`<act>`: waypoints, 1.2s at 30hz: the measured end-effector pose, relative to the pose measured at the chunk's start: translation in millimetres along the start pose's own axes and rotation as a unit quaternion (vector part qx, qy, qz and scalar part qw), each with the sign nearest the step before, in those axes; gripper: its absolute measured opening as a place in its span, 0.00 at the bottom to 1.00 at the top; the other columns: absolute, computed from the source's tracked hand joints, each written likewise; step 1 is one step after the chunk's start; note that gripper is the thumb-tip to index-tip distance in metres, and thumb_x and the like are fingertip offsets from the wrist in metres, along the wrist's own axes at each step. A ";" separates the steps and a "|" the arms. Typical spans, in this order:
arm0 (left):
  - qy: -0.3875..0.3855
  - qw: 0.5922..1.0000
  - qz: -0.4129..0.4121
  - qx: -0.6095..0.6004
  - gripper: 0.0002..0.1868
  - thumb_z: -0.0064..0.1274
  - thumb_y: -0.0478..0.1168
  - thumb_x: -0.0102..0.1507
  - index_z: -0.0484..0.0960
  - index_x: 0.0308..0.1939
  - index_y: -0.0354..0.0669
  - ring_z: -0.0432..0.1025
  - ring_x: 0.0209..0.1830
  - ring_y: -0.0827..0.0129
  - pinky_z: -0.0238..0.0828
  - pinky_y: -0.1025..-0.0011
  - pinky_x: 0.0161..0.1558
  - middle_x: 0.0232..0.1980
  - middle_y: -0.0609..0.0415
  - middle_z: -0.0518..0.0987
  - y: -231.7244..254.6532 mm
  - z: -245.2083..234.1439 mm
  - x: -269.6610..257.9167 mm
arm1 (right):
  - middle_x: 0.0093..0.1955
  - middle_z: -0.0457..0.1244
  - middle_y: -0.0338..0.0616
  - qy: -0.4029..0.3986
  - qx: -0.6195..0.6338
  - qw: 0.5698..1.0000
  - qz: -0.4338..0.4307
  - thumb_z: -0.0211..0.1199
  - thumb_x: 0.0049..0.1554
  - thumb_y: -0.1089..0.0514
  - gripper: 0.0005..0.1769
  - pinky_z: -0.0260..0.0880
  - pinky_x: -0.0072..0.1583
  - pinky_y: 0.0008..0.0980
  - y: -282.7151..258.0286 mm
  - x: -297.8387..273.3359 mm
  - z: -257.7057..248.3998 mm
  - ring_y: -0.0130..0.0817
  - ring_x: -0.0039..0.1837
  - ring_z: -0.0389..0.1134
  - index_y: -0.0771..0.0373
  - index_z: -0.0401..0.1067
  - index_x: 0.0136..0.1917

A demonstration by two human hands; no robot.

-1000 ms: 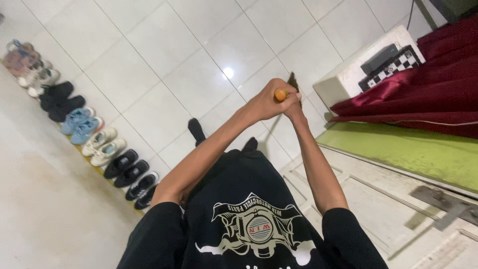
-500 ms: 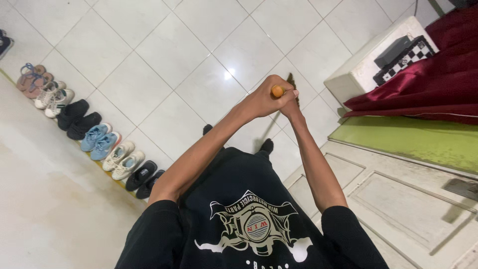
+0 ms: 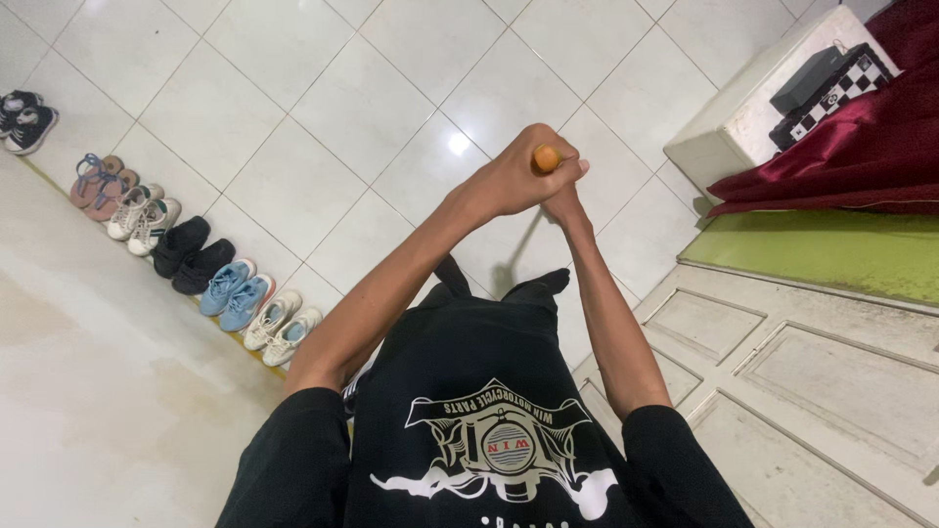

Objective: The person unscrews a broom head from its handle by rotating the handle with one hand while holding the base with the other.

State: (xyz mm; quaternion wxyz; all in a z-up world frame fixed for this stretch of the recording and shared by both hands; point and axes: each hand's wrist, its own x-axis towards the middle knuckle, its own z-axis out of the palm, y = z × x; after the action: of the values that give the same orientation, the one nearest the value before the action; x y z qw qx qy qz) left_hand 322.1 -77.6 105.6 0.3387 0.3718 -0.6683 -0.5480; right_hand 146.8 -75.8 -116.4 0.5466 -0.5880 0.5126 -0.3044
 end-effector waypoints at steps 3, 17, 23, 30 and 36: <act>-0.009 1.000 0.015 0.014 0.28 0.50 0.41 0.65 0.53 0.16 0.40 0.43 0.20 0.72 0.44 0.66 0.23 0.18 0.59 0.48 7.8 -15.3 -4.7 | 0.48 0.64 0.40 -0.004 0.003 1.000 -0.003 0.59 0.61 0.59 0.07 0.68 0.51 0.35 -11.7 0.6 16.9 0.31 0.51 0.65 0.65 0.68 0.49; -0.046 0.994 0.091 0.028 0.28 0.52 0.44 0.66 0.58 0.14 0.45 0.47 0.15 0.76 0.45 0.71 0.22 0.14 0.63 0.53 20.9 -72.2 -26.0 | 0.51 0.67 0.48 0.075 -0.176 0.975 0.110 0.56 0.63 0.56 0.12 0.68 0.52 0.45 -96.3 2.0 50.1 0.42 0.53 0.69 0.66 0.67 0.57; -0.048 0.995 0.062 -0.060 0.26 0.51 0.44 0.66 0.61 0.15 0.44 0.53 0.18 0.77 0.54 0.74 0.24 0.16 0.63 0.60 5.2 -72.0 -43.5 | 0.46 0.71 0.53 0.069 -0.268 0.958 0.070 0.60 0.56 0.56 0.11 0.69 0.48 0.46 -84.4 -7.1 34.1 0.49 0.49 0.72 0.62 0.75 0.50; -0.086 0.994 -0.006 -0.071 0.28 0.52 0.45 0.67 0.59 0.16 0.40 0.47 0.20 0.76 0.45 0.69 0.25 0.17 0.61 0.54 -39.9 -34.0 -45.2 | 0.46 0.69 0.58 0.068 -0.286 0.940 0.171 0.58 0.56 0.57 0.12 0.68 0.48 0.47 -20.0 -24.4 15.5 0.53 0.48 0.70 0.63 0.75 0.52; -0.085 0.994 0.009 -0.076 0.26 0.51 0.41 0.63 0.58 0.13 0.43 0.45 0.17 0.77 0.43 0.70 0.23 0.14 0.63 0.54 -49.4 -14.9 -44.7 | 0.44 0.68 0.51 0.030 -0.180 0.980 0.077 0.54 0.58 0.61 0.09 0.69 0.50 0.39 44.4 -28.3 13.3 0.39 0.50 0.69 0.69 0.71 0.49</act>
State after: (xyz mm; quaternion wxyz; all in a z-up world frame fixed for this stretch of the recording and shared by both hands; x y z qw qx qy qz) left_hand 363.2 -52.0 57.6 0.3130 0.2914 -0.6546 -0.6234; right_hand 138.8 -39.4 -156.0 0.4382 -0.6262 0.6187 -0.1817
